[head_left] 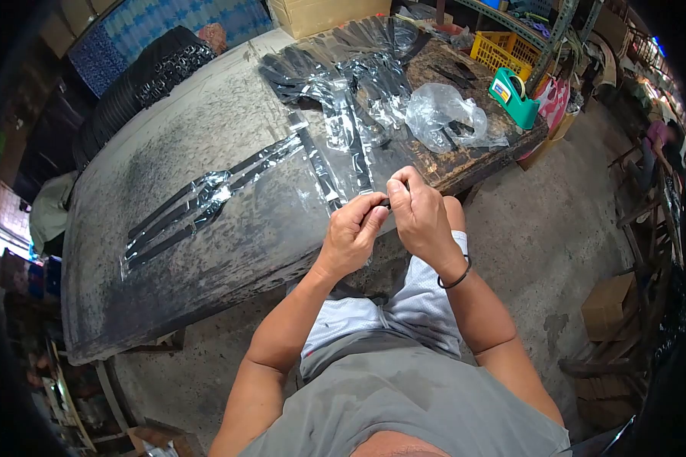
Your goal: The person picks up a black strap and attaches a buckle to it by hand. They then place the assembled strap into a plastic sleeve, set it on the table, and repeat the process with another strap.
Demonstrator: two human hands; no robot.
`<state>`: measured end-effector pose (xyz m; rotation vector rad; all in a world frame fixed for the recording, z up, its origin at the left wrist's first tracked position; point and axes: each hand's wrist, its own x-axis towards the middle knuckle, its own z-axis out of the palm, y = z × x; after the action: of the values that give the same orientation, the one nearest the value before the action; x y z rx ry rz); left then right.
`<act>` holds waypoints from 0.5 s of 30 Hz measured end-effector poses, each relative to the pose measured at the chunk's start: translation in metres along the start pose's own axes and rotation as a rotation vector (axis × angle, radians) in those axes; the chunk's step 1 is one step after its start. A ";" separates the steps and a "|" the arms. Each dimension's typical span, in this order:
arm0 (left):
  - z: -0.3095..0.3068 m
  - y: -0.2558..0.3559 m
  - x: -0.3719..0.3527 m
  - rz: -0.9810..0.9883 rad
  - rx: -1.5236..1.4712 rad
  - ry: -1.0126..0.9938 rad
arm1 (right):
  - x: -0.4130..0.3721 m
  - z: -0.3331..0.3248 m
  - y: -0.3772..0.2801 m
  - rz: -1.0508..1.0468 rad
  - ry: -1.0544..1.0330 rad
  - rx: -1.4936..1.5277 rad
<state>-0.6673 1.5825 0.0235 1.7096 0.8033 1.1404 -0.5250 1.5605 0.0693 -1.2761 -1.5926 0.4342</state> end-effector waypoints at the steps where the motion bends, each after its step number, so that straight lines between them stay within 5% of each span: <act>1: 0.000 0.007 0.000 0.047 0.069 0.010 | -0.003 0.000 -0.001 -0.002 0.000 0.001; 7: 0.005 0.008 0.003 0.227 0.282 0.098 | -0.007 0.002 0.002 0.100 -0.056 0.081; 13: 0.002 0.010 0.003 0.427 0.445 0.146 | -0.007 0.002 0.003 -0.100 0.033 0.023; 15: -0.002 0.015 0.001 0.495 0.489 0.129 | -0.003 -0.004 0.005 0.058 -0.040 0.312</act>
<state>-0.6680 1.5783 0.0381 2.3495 0.8043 1.4801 -0.5194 1.5586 0.0660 -1.0814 -1.4565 0.7188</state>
